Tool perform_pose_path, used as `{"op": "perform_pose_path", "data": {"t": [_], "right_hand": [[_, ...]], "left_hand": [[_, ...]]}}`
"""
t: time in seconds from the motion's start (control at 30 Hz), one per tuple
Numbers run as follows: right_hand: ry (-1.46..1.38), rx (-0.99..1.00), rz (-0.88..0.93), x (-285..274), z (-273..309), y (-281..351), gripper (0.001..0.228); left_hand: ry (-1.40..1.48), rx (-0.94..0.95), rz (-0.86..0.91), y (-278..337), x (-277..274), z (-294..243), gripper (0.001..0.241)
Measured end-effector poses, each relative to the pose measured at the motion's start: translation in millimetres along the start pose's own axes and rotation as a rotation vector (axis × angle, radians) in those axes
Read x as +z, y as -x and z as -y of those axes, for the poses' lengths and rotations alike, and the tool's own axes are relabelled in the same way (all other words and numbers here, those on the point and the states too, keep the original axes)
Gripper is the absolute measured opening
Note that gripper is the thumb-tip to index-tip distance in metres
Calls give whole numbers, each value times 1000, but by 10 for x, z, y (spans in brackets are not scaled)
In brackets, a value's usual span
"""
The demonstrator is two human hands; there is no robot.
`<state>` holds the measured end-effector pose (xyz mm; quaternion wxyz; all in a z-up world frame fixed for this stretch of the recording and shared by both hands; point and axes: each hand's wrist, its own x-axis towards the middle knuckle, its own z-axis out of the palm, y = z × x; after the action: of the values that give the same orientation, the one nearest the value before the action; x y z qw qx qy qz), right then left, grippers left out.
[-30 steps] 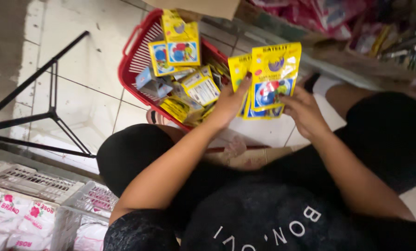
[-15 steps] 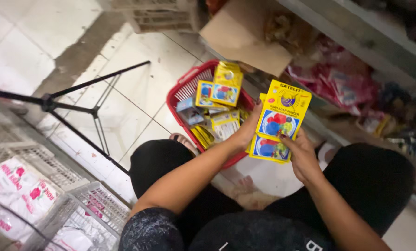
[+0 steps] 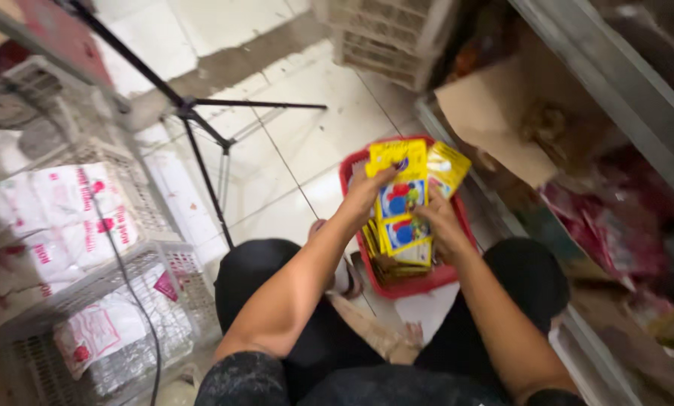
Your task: The person sorts through various packaged grocery items in a red basket, handling small boxes and yellow packets by hand and placing them into different positions within the basket and on a nearby shelf.
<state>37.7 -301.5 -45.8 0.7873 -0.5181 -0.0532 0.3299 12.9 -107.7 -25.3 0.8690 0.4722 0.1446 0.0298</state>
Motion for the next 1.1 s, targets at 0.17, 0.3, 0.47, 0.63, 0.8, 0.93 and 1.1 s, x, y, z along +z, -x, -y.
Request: {"op": "perform_pose_path", "data": {"t": [0.17, 0.3, 0.47, 0.63, 0.8, 0.93, 1.1], "right_hand": [[-144, 154, 35, 88, -528, -253, 48], [-425, 373, -153, 15, -747, -249, 54], [-562, 437, -261, -240, -932, -265, 76], [-631, 615, -512, 81, -547, -327, 83], [-901, 202, 225, 819, 639, -386, 80], [-741, 46, 305, 936, 920, -248, 77], [-375, 274, -94, -257, -68, -340, 65]], "left_hand": [[275, 0, -184, -125, -436, -50, 34], [203, 163, -328, -243, -349, -10, 35], [-197, 358, -329, -18, -10, -167, 42], [-138, 483, -299, -18, 98, -588, 44], [27, 492, -171, -83, 346, -483, 37], [0, 580, -151, -51, 453, -599, 33], [464, 360, -414, -439, 196, -768, 34]]}}
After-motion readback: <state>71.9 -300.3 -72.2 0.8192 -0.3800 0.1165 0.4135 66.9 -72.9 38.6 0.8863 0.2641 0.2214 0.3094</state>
